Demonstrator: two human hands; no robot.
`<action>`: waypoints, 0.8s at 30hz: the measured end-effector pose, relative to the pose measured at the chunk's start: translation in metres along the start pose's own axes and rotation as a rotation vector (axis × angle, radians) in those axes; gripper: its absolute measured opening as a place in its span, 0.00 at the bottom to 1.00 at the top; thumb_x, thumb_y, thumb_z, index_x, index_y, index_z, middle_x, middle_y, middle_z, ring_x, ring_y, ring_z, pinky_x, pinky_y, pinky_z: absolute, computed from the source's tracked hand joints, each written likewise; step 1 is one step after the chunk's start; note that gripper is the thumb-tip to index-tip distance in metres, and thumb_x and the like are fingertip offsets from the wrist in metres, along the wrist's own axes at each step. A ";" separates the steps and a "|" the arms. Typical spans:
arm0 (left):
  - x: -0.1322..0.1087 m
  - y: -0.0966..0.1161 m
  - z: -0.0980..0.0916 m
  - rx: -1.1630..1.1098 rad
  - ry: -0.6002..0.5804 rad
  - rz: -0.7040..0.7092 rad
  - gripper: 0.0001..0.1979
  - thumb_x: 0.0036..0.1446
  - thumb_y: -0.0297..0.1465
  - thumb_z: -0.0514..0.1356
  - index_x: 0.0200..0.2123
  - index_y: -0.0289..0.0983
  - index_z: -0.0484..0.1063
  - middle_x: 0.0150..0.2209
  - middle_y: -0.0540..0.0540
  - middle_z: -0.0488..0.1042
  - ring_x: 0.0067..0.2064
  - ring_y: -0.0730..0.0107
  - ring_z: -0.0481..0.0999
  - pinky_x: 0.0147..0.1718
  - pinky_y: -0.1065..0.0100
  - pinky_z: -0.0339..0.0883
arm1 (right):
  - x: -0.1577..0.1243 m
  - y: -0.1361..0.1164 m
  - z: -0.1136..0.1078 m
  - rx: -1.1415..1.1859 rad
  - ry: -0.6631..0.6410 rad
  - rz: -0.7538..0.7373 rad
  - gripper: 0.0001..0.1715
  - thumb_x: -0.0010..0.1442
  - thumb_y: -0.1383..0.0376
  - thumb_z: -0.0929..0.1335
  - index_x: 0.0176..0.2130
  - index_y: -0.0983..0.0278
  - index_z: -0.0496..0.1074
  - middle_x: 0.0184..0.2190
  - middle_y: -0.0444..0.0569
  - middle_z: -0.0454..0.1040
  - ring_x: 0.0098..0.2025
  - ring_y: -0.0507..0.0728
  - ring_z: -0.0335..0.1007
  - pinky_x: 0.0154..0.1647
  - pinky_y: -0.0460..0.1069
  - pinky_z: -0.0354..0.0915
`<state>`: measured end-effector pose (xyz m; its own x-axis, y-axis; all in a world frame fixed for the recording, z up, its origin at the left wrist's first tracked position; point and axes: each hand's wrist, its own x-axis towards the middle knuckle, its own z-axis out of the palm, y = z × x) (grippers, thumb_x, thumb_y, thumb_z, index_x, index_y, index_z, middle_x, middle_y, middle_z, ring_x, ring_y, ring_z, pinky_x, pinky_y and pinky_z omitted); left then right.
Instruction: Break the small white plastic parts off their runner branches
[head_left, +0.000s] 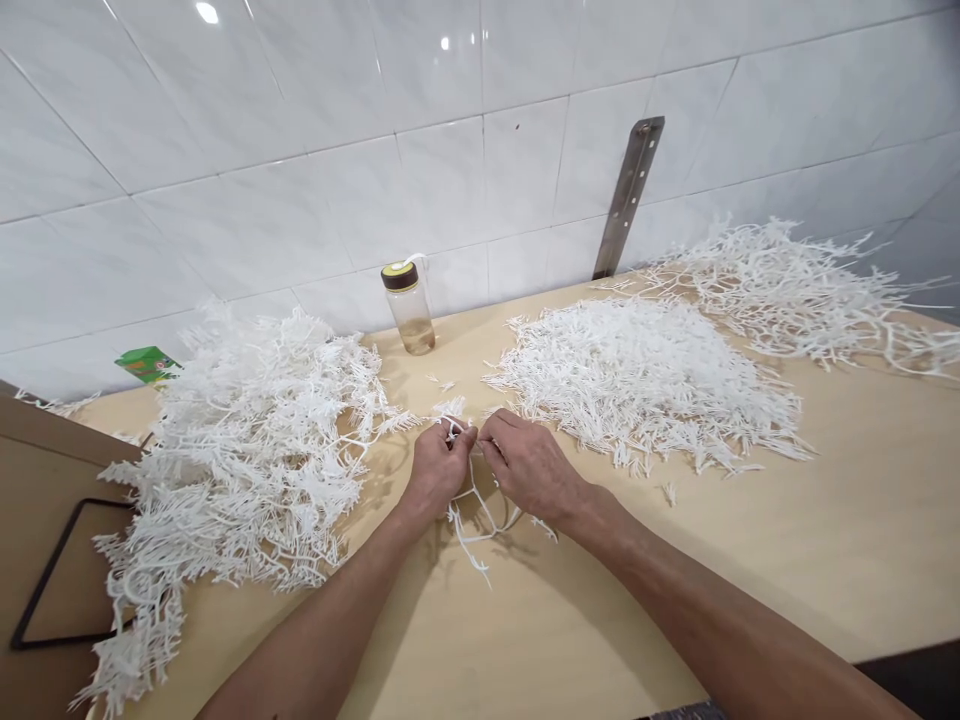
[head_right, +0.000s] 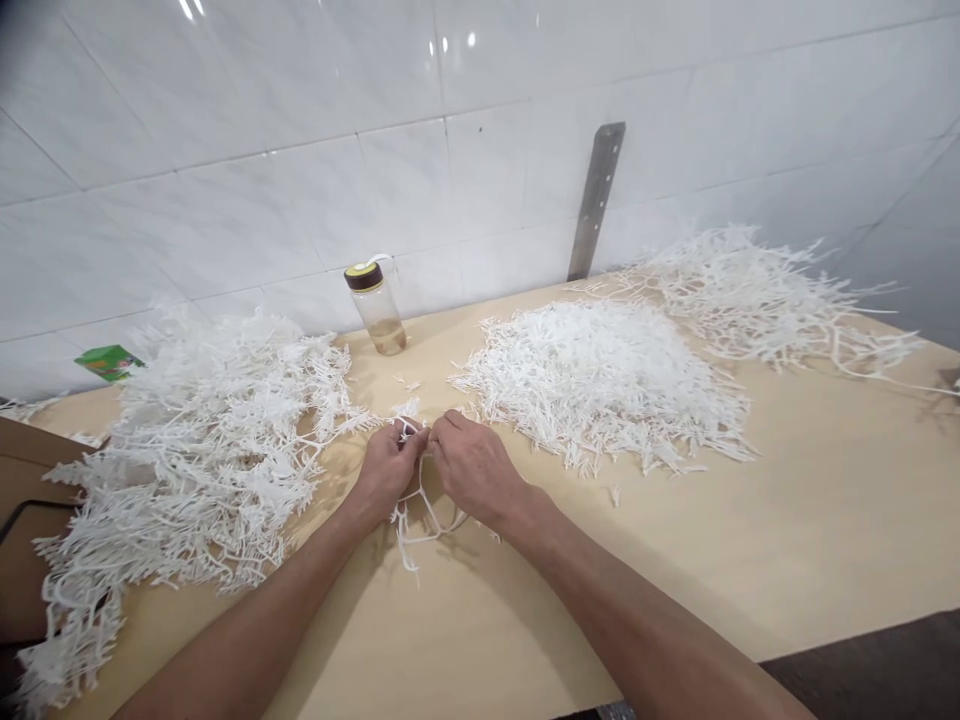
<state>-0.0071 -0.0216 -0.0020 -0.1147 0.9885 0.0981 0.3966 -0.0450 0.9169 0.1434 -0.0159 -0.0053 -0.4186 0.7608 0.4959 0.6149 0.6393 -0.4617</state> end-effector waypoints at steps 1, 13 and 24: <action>0.002 0.000 0.000 0.003 0.001 -0.010 0.11 0.54 0.37 0.60 0.25 0.36 0.71 0.22 0.50 0.70 0.27 0.69 0.68 0.29 0.69 0.60 | -0.001 0.000 0.002 0.001 0.014 -0.015 0.11 0.64 0.73 0.61 0.31 0.64 0.67 0.31 0.49 0.71 0.32 0.55 0.66 0.33 0.49 0.60; 0.001 -0.003 -0.004 -0.327 -0.035 -0.133 0.18 0.50 0.46 0.65 0.26 0.36 0.68 0.16 0.58 0.56 0.18 0.80 0.52 0.19 0.74 0.47 | 0.013 0.003 -0.025 0.232 0.312 0.406 0.09 0.60 0.61 0.66 0.32 0.62 0.74 0.28 0.47 0.77 0.27 0.54 0.67 0.32 0.49 0.63; 0.000 0.006 -0.003 -0.339 -0.040 -0.147 0.18 0.50 0.44 0.66 0.23 0.36 0.67 0.16 0.58 0.54 0.18 0.81 0.50 0.18 0.74 0.45 | 0.020 0.039 -0.049 -0.065 0.362 0.376 0.14 0.59 0.64 0.65 0.44 0.66 0.75 0.44 0.57 0.77 0.29 0.55 0.70 0.40 0.54 0.65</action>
<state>-0.0073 -0.0220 0.0047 -0.1094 0.9926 -0.0534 0.0537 0.0595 0.9968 0.1920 0.0193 0.0228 0.0895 0.8419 0.5322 0.7234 0.3123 -0.6157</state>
